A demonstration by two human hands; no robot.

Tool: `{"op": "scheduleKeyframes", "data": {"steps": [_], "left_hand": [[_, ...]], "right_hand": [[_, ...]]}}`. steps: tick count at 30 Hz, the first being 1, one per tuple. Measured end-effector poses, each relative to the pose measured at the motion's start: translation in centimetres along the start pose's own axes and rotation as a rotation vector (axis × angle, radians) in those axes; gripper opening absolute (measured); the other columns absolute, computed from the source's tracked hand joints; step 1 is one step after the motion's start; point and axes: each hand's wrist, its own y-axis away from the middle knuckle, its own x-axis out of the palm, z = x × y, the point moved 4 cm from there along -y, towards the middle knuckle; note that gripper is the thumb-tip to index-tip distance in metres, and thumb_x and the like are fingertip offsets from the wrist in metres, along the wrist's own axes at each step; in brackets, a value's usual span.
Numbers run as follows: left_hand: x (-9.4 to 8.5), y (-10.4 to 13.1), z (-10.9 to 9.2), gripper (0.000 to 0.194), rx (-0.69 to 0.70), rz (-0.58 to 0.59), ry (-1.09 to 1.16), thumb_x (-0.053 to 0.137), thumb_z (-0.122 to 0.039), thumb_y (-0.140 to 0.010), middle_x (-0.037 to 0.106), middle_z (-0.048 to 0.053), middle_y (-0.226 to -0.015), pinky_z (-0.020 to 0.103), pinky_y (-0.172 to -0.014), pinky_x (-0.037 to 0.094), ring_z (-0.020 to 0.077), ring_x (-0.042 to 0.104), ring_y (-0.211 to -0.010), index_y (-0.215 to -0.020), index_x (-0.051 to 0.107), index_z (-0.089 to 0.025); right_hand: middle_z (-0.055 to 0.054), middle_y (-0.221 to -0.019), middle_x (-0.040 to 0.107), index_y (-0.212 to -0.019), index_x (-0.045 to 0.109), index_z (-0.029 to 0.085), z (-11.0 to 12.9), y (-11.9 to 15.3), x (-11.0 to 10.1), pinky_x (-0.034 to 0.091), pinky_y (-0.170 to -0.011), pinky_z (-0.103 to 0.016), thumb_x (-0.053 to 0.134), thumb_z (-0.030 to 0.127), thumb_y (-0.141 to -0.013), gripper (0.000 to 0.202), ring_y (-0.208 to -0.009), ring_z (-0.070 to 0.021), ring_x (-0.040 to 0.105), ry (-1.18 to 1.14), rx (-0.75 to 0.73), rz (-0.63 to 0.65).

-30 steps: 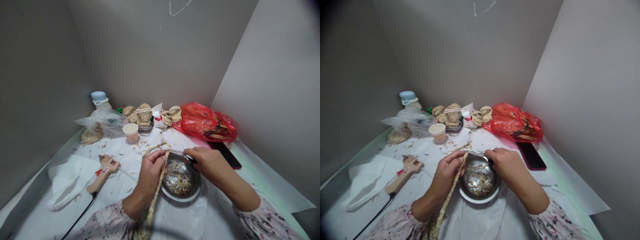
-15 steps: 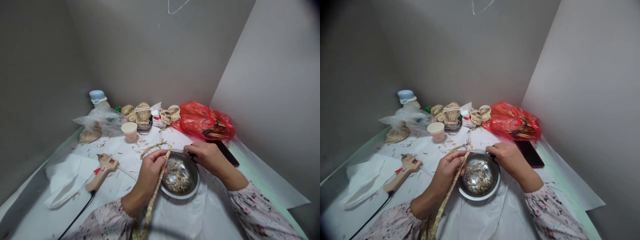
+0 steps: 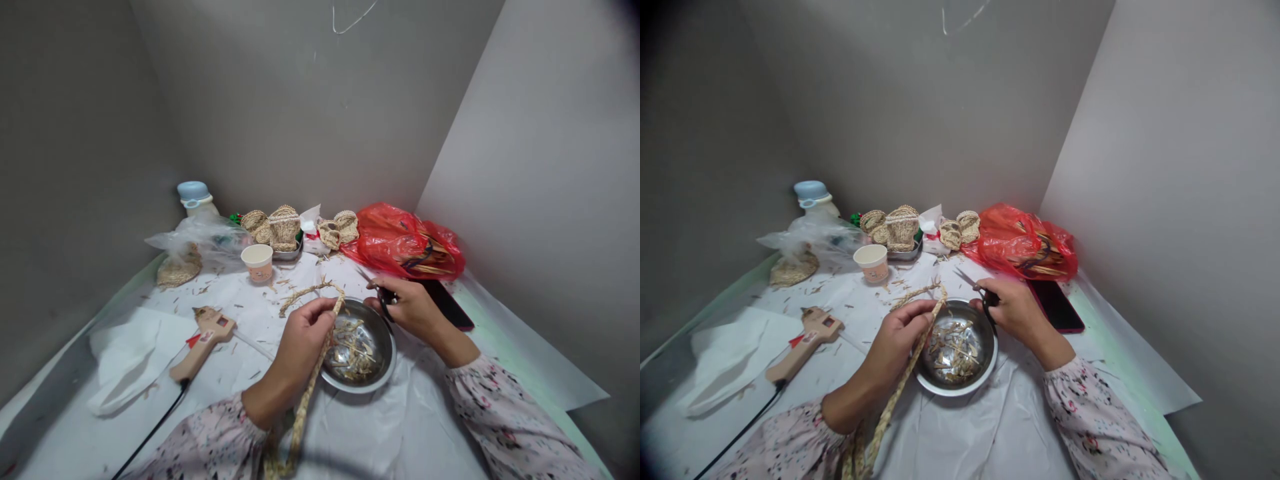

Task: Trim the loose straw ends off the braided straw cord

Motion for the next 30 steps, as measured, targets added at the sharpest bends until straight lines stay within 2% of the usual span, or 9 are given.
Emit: {"op": "scheduleKeyframes", "data": {"steps": [2,5,10,15,22,30], "left_hand": [[0.1,0.0,0.1,0.022,0.007,0.021,0.01,0.06,-0.022,-0.078,0.071,0.003,-0.085,0.024,-0.076,0.045,0.017,0.062,-0.083,-0.096,0.072,-0.017],[0.3,0.0,0.3,0.025,-0.007,0.039,0.046,0.061,-0.023,-0.078,0.072,0.003,-0.087,0.024,-0.074,0.046,0.0164,0.062,-0.082,-0.1,0.071,-0.017],[0.0,-0.1,0.6,0.027,-0.101,-0.019,0.239,0.065,-0.022,-0.074,0.066,-0.001,-0.068,0.02,-0.062,0.044,0.0118,0.058,-0.064,-0.1,0.069,-0.017],[-0.1,-0.3,0.4,0.028,-0.138,-0.037,0.419,0.064,-0.019,-0.072,0.059,-0.003,-0.061,0.015,-0.048,0.034,0.0052,0.045,-0.048,-0.099,0.066,-0.013],[0.0,-0.2,0.2,0.029,-0.135,-0.035,0.424,0.063,-0.018,-0.069,0.055,-0.003,-0.056,0.016,-0.046,0.031,0.0064,0.043,-0.048,-0.098,0.064,-0.012],[0.1,-0.1,-0.1,0.025,-0.168,-0.017,0.394,0.062,-0.02,-0.069,0.055,-0.003,-0.058,0.017,-0.046,0.03,0.006,0.041,-0.046,-0.092,0.066,-0.011]], "right_hand": [[0.0,-0.075,0.065,-0.097,0.064,0.02,0.8,-0.2,0.4,0.044,-0.06,-0.024,0.066,0.037,-0.078,0.026,-0.064,-0.0135,0.057,-0.154,0.102,0.04],[0.003,-0.071,0.061,-0.098,0.061,0.021,2.3,-0.3,1.1,0.043,-0.057,-0.023,0.066,0.035,-0.076,0.027,-0.061,-0.0118,0.054,-0.254,0.13,0.111],[-0.001,-0.082,0.065,-0.101,0.062,0.022,3.6,0.0,1.3,0.042,-0.064,-0.025,0.062,0.027,-0.078,0.023,-0.071,-0.0148,0.057,0.054,-0.005,0.092],[-0.006,-0.09,0.065,-0.105,0.061,0.021,3.4,0.3,1.5,0.04,-0.07,-0.028,0.059,0.025,-0.08,0.025,-0.081,-0.0188,0.059,0.345,-0.127,0.111],[-0.004,-0.086,0.065,-0.104,0.062,0.022,3.1,0.4,2.0,0.037,-0.066,-0.028,0.056,0.03,-0.086,0.021,-0.079,-0.0182,0.059,0.466,-0.175,0.105],[-0.004,-0.08,0.065,-0.101,0.065,0.02,3.0,0.3,1.5,0.034,-0.062,-0.027,0.054,0.032,-0.089,0.02,-0.072,-0.0167,0.058,0.529,-0.178,0.024]]}}
